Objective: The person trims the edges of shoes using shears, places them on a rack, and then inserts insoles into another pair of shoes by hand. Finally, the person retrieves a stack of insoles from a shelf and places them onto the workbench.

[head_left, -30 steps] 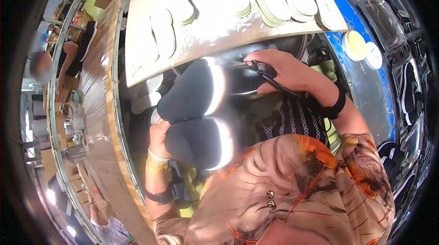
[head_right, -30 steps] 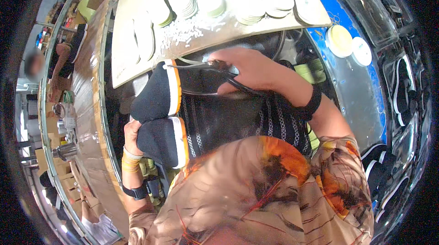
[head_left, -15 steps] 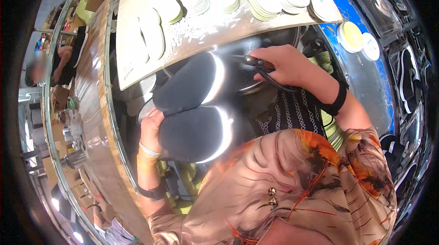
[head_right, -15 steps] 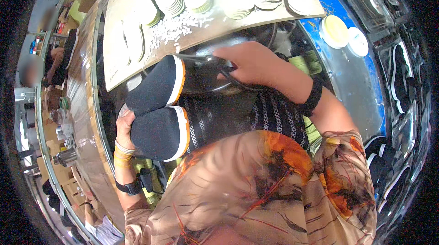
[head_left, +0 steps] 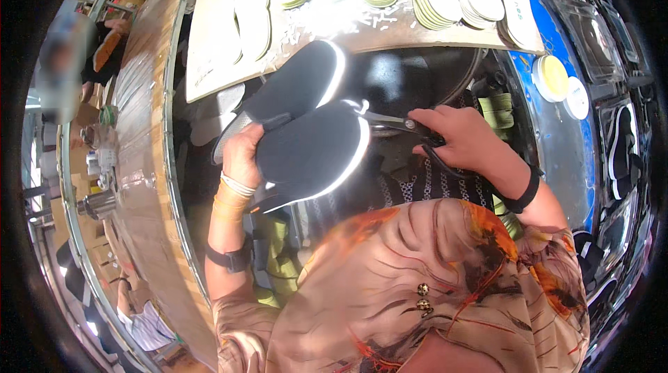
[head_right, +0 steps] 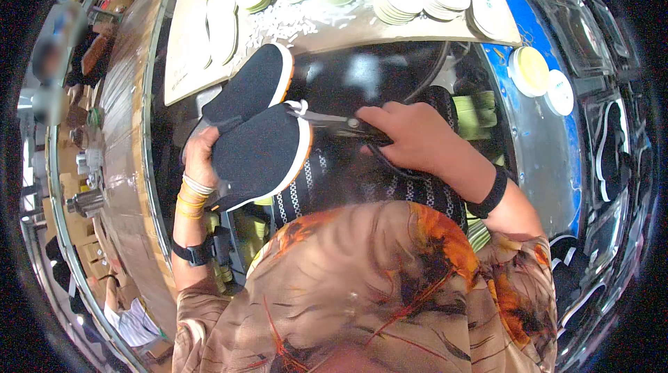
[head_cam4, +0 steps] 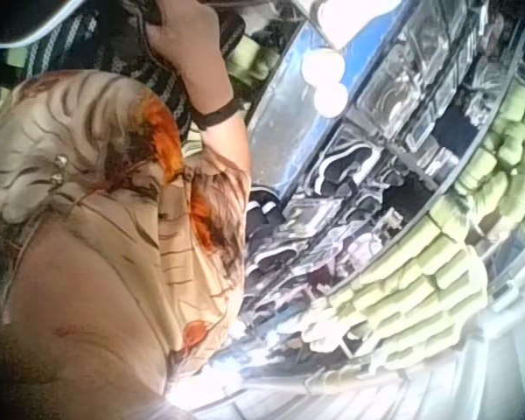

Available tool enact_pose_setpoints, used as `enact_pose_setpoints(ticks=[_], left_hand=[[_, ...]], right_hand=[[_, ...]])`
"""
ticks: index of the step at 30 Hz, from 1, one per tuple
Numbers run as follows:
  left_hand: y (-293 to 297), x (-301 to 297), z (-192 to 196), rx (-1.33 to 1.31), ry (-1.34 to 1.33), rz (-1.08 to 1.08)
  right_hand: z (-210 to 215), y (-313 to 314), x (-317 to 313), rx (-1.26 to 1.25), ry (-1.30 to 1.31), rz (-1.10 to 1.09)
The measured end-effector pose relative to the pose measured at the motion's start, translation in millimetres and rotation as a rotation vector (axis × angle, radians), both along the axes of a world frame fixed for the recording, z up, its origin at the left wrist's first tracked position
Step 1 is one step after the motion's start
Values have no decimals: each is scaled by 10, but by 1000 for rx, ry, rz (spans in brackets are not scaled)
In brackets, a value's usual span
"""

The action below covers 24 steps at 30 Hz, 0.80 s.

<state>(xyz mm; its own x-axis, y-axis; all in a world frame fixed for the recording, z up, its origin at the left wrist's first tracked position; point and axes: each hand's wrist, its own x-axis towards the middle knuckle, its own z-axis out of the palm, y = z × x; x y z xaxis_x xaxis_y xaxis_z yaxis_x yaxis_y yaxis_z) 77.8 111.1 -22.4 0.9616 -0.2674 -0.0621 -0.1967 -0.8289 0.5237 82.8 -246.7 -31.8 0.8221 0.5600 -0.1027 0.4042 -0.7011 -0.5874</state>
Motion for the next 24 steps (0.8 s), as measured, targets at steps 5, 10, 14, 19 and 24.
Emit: enact_pose_setpoints(ticks=[5,10,14,19,24], left_hand=[[-120,-101,-56,-690,173,141],[-219,-456,-213,-1600,468,630],[-411,-725,-350,-1589,418,590],[-503,-211,-647,-1557,397,587],[-416,-181,-789,-1509,344,587]], right_hand=[[-125,-209,-166,307,19,-235],[-628,-1282,-508,399,54,-1269],[-996,-2678,-1292,-466,-304,-1275],[-903,-2878,-1484,-699,54,-1366],[-571,-2608,-1194,-811,111,-1256]])
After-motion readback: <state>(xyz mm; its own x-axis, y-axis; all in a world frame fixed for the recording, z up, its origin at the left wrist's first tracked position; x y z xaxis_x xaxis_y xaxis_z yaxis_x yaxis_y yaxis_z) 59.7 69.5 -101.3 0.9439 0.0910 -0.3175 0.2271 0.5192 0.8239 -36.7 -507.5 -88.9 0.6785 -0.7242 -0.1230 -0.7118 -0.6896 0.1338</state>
